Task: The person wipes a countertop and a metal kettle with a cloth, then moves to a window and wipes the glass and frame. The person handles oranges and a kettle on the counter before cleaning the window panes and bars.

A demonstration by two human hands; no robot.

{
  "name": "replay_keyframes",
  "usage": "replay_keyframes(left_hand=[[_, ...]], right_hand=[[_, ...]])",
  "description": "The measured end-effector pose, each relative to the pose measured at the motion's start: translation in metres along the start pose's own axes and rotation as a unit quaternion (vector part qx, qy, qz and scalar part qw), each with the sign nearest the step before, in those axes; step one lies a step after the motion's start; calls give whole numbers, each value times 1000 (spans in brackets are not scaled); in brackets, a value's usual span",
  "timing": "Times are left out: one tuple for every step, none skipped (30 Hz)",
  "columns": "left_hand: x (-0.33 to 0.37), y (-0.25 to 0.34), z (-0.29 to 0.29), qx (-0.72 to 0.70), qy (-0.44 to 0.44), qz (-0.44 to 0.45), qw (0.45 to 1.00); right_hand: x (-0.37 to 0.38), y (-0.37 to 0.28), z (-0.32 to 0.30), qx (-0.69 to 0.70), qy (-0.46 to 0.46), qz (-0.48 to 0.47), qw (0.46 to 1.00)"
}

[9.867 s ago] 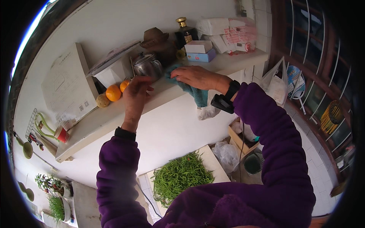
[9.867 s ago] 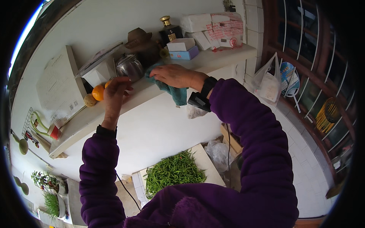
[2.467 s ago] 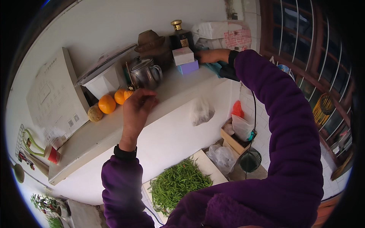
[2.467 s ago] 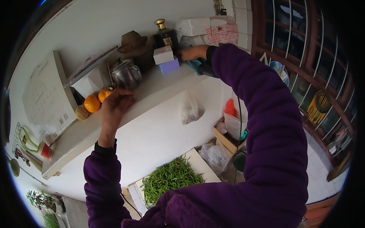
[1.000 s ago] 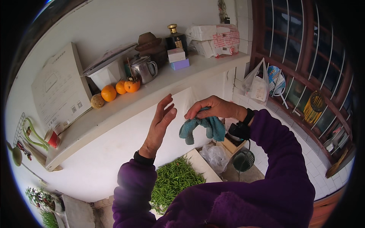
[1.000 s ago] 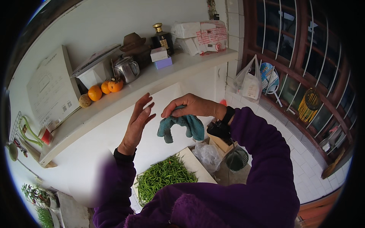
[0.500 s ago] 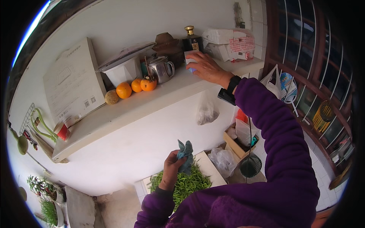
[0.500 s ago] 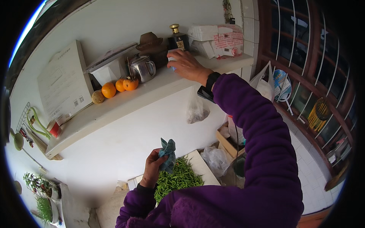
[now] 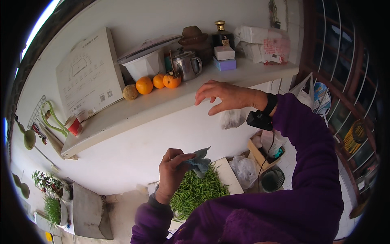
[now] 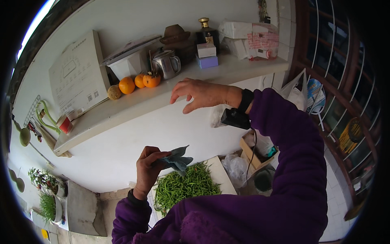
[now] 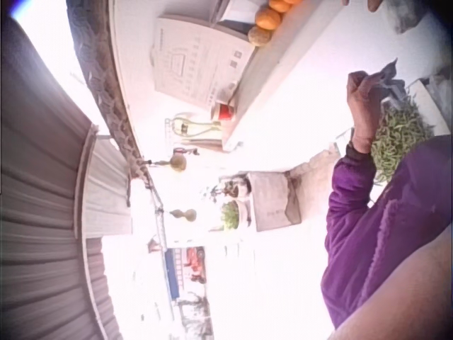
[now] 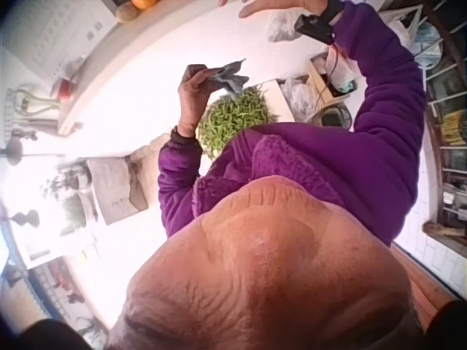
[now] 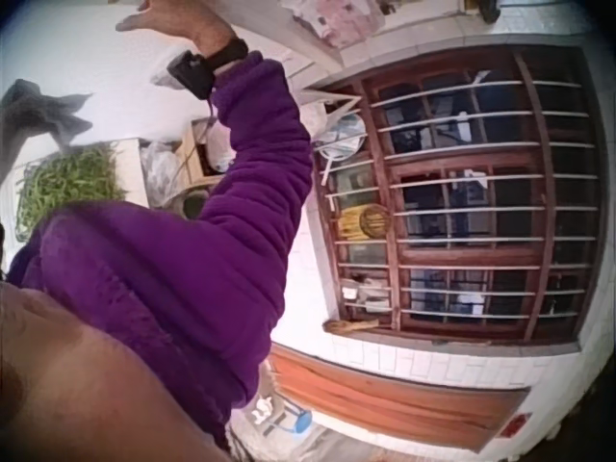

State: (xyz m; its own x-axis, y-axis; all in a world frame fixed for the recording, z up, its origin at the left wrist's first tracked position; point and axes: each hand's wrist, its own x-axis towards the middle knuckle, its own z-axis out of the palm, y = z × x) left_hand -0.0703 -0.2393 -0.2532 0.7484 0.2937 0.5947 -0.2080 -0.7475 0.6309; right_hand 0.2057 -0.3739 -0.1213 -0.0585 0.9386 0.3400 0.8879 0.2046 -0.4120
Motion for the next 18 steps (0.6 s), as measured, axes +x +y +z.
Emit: replay_keyframes(left_hand=[[12, 12, -5, 6, 6, 11, 1000], [25, 24, -10, 14, 19, 44, 999], [38, 35, -14, 22, 31, 73, 997], [49, 46, -16, 16, 42, 103, 994], [60, 56, -18, 6, 53, 123, 991], [70, 63, -19, 15, 64, 142, 988], [80, 69, -20, 22, 77, 154, 985], [91, 71, -21, 23, 91, 177, 980], [100, 72, -21, 23, 107, 181, 977], [109, 70, -21, 27, 119, 181, 976], [117, 68, -22, 30, 129, 174, 976], [124, 64, -22, 28, 145, 170, 974], [130, 61, -19, -16, 129, 139, 982], [135, 58, -15, -63, 115, 108, 985], [138, 56, -12, -102, 95, 37, 990], [140, 56, -6, -153, 102, 38, 982], [142, 58, -2, -141, 102, 88, 981], [144, 61, 2, -121, 96, 99, 983]], right_hand=[[-3, -11, 11, 33, -65, -53, 996], [-4, -19, 20, 44, -117, -29, 992], [-4, -26, 27, 64, -168, -18, 983], [-6, -32, 31, 70, -170, -8, 983], [-10, -36, 33, 82, -171, 61, 980], [-10, -37, 30, 72, -175, 59, 980], [-10, -37, 25, 56, -192, 82, 976], [-13, -37, 17, 95, -168, 110, 975], [-17, -37, 7, 149, -146, 121, 970], [-19, -36, -3, 174, -116, 118, 971], [-23, -35, -13, 293, -78, 126, 944], [-23, -34, -26, 316, -38, 100, 943], [-24, -34, -35, 325, 8, 96, 941], [-26, -35, -38, 378, -5, 68, 923], [-27, -36, -39, 414, -7, 75, 907], [-28, -38, -37, 457, -8, 69, 887], [-27, -39, -32, 397, -27, 69, 915], [-25, -40, -21, 344, -46, 57, 936]])
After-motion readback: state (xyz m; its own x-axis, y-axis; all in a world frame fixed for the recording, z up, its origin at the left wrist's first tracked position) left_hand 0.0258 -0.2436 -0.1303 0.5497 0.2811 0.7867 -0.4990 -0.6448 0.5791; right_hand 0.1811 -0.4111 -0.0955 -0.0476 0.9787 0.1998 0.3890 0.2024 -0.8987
